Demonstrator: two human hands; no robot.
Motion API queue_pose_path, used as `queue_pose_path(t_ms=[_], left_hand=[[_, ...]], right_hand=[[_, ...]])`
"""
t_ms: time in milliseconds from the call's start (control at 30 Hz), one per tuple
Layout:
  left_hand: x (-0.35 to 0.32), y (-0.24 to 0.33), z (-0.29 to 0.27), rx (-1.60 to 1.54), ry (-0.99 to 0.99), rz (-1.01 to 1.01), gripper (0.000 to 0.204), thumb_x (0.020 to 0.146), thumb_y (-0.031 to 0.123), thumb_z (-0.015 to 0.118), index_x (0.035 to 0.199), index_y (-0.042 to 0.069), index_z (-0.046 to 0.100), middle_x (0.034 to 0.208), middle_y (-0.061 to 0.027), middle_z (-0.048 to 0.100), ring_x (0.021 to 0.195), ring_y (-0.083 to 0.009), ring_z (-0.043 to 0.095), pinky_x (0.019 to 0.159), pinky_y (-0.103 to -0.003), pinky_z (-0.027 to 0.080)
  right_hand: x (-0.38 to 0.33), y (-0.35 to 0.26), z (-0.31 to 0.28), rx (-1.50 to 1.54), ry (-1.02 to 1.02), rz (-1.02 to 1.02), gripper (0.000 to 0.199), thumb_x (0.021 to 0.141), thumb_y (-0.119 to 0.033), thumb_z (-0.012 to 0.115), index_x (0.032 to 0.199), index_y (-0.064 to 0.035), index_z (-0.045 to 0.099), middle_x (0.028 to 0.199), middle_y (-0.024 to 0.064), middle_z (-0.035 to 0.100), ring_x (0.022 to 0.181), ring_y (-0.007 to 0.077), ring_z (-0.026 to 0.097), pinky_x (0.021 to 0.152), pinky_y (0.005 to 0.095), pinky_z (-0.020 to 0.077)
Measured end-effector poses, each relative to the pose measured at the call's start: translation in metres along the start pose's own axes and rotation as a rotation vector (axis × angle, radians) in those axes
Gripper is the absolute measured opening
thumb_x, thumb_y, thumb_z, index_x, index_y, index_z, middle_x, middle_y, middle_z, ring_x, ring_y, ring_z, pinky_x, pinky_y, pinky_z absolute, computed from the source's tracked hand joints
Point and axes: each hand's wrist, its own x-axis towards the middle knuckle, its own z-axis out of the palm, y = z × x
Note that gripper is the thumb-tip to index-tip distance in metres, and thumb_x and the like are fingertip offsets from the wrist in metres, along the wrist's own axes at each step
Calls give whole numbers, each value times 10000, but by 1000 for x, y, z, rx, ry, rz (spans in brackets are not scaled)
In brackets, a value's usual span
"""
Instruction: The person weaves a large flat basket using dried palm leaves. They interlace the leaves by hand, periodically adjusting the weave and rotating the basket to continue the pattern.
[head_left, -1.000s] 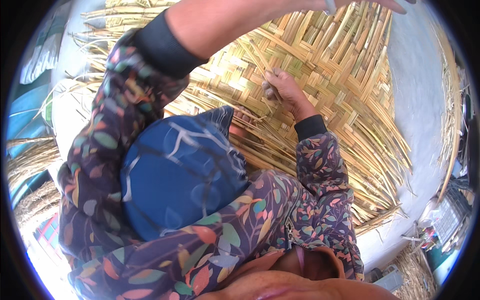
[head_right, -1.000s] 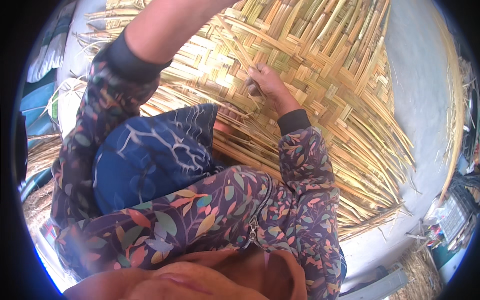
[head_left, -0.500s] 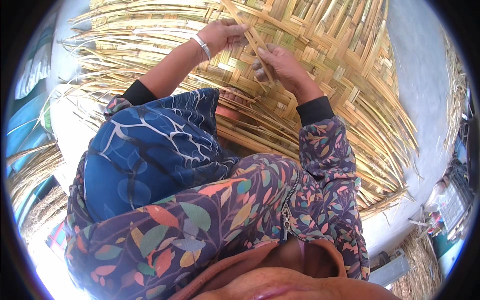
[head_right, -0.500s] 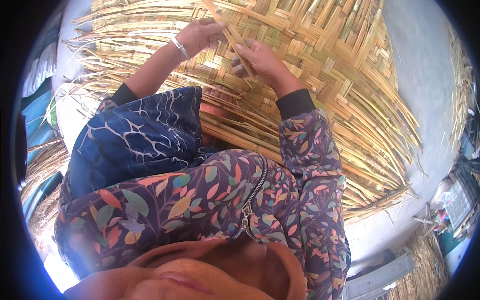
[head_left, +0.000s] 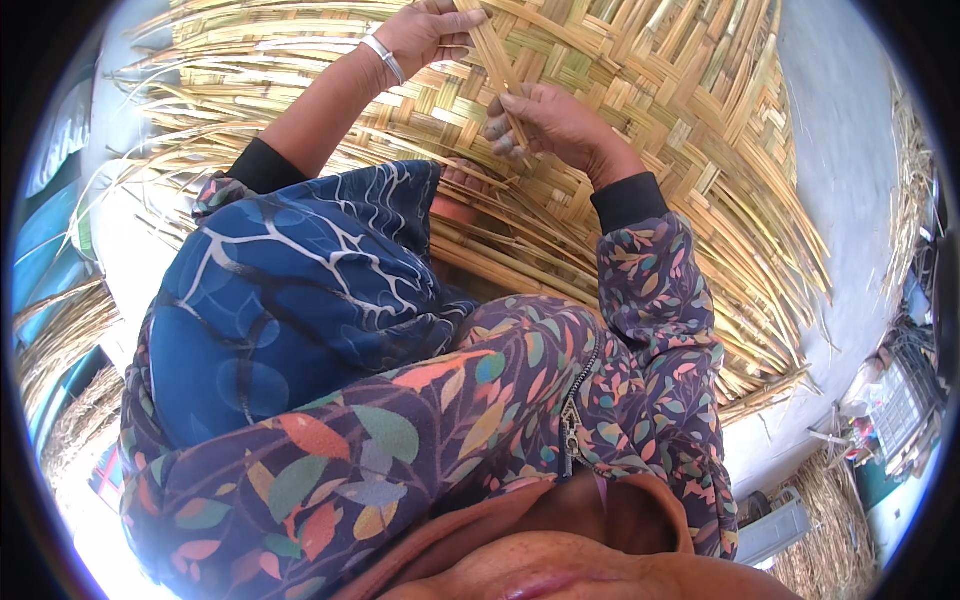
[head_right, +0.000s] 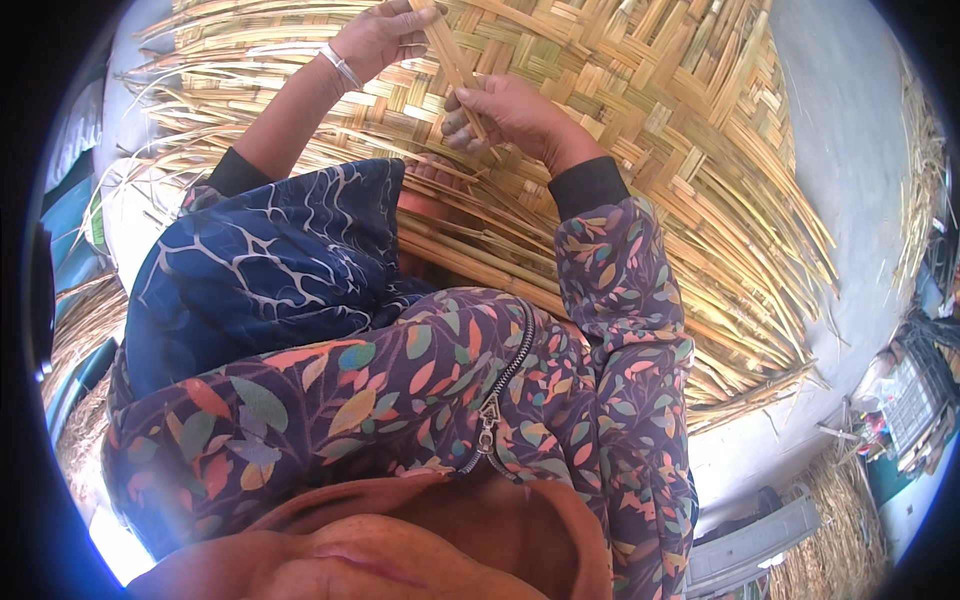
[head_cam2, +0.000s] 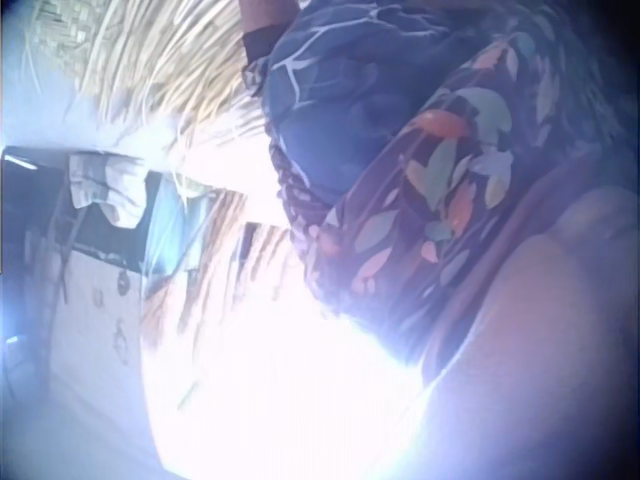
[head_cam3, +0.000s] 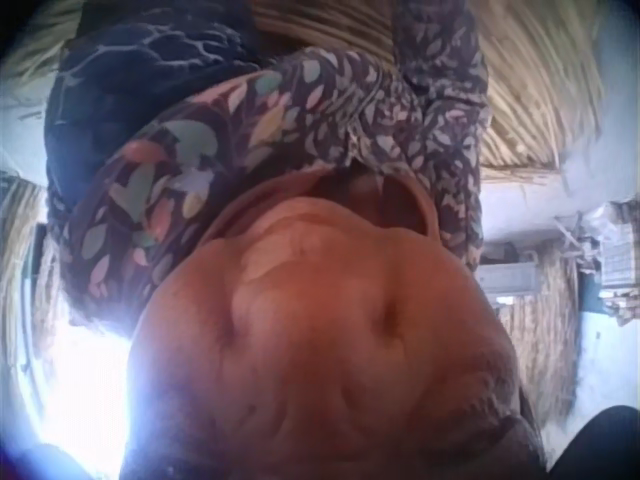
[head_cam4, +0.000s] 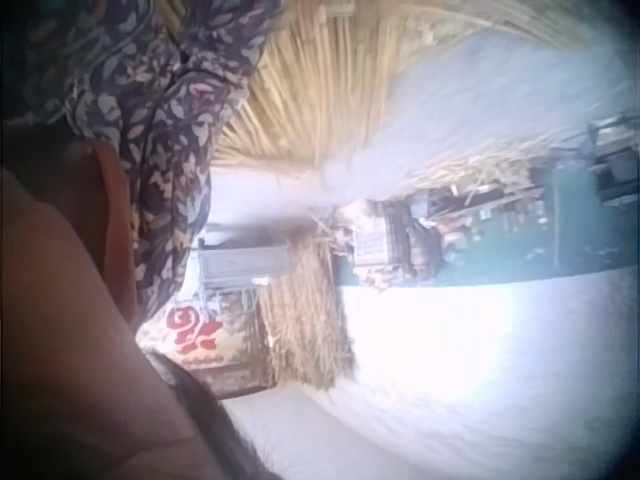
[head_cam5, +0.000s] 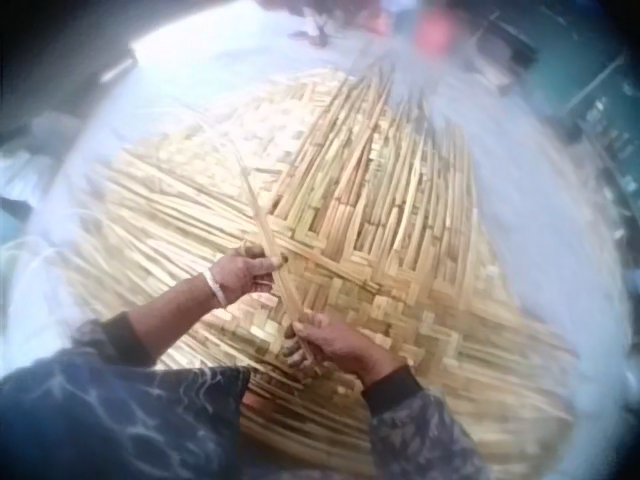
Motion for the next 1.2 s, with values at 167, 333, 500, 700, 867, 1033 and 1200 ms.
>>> queue_pose_path(t_ms=[167,333,500,700,867,1033,1200], left_hand=[[-34,39,4,364,80,472,212,907,228,689,997,37,683,899,-53,709,780,-133,644,681,-262,504],[-37,34,-27,972,504,614,407,921,393,654,951,-10,696,834,-103,721,745,-138,692,687,-281,558],[-51,35,-22,1486,218,664,420,918,437,610,1021,42,708,837,-70,717,772,-188,697,702,-320,564],[4,43,6,1966,-140,570,358,948,328,564,1241,125,595,1100,-86,672,1048,-277,637,933,-419,480],[43,72,-25,1832,-224,536,184,960,270,527,1030,143,640,923,-92,695,897,-272,686,760,-428,534],[120,119,-114,1746,-6,387,249,908,273,537,1048,133,689,965,-167,691,880,-354,656,811,-444,513],[184,109,-158,1858,-327,424,286,920,271,511,1038,75,682,1038,-171,687,977,-351,634,897,-421,479]], right_hand=[[5,-9,2,-116,15,15,362,994,-360,528,1114,-21,566,939,97,677,782,188,686,659,295,563],[33,-46,7,-485,172,10,294,1006,-292,485,1066,-15,563,878,106,681,729,185,687,618,303,554],[54,-39,-9,-1276,403,-190,207,928,-151,479,1001,-19,621,851,189,692,786,333,694,657,440,546],[57,-62,-1,-1554,519,-268,215,897,-150,458,1005,-45,611,887,230,667,850,424,640,734,519,498],[60,-94,2,-1490,668,-276,246,938,-226,471,1065,-55,593,888,220,670,849,416,641,741,512,499],[74,-113,-15,-1323,869,-344,299,935,-322,539,1011,-38,596,936,196,671,904,399,633,758,516,492],[75,-76,-12,-1645,807,-520,147,832,-122,571,954,-54,618,879,149,624,929,350,598,775,460,505]])
